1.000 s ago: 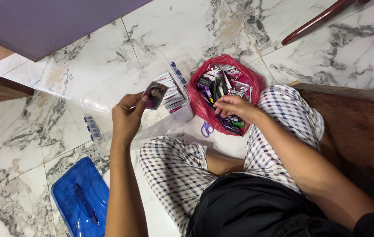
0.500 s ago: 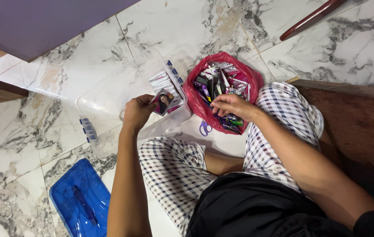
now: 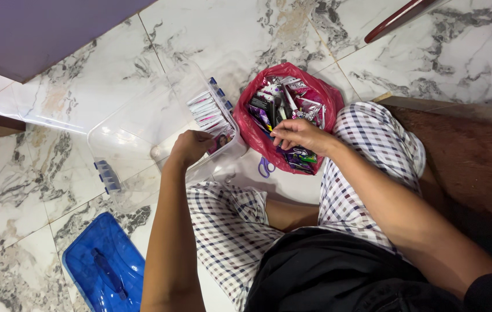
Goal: The person sorts various small packets from a plastic bag into a clear plastic container, organizing them into a row.
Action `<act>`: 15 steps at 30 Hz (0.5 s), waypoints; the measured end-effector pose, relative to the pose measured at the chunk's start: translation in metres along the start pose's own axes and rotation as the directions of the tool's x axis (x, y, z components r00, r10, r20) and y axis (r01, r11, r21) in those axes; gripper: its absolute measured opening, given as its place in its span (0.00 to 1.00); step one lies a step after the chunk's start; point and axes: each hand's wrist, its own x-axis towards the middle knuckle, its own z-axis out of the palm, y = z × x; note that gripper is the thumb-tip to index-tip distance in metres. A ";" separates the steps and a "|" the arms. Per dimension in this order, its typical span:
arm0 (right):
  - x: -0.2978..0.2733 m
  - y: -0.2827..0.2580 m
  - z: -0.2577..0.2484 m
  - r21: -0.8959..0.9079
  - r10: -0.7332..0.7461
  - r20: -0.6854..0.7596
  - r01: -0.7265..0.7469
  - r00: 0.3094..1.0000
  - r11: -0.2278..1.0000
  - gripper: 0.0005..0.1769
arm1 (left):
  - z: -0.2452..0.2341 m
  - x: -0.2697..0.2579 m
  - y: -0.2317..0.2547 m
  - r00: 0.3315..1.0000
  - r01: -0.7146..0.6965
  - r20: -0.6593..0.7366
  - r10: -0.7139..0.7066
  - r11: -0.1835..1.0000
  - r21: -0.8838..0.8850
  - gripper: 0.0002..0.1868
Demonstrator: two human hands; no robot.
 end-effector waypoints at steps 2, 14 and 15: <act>0.000 -0.001 0.000 0.006 -0.005 0.004 0.005 1.000 1.000 0.20 | 0.002 0.006 -0.002 1.000 0.009 0.029 -0.009 1.000 0.019 0.15; -0.001 -0.009 0.003 -0.008 -0.024 0.009 0.024 1.000 1.000 0.20 | 0.026 0.038 -0.014 0.988 -0.046 0.151 0.036 0.997 0.067 0.15; -0.001 -0.009 0.003 0.000 -0.032 0.014 0.032 0.999 0.999 0.20 | 0.028 0.039 -0.015 0.988 -0.051 0.149 0.039 0.996 0.076 0.15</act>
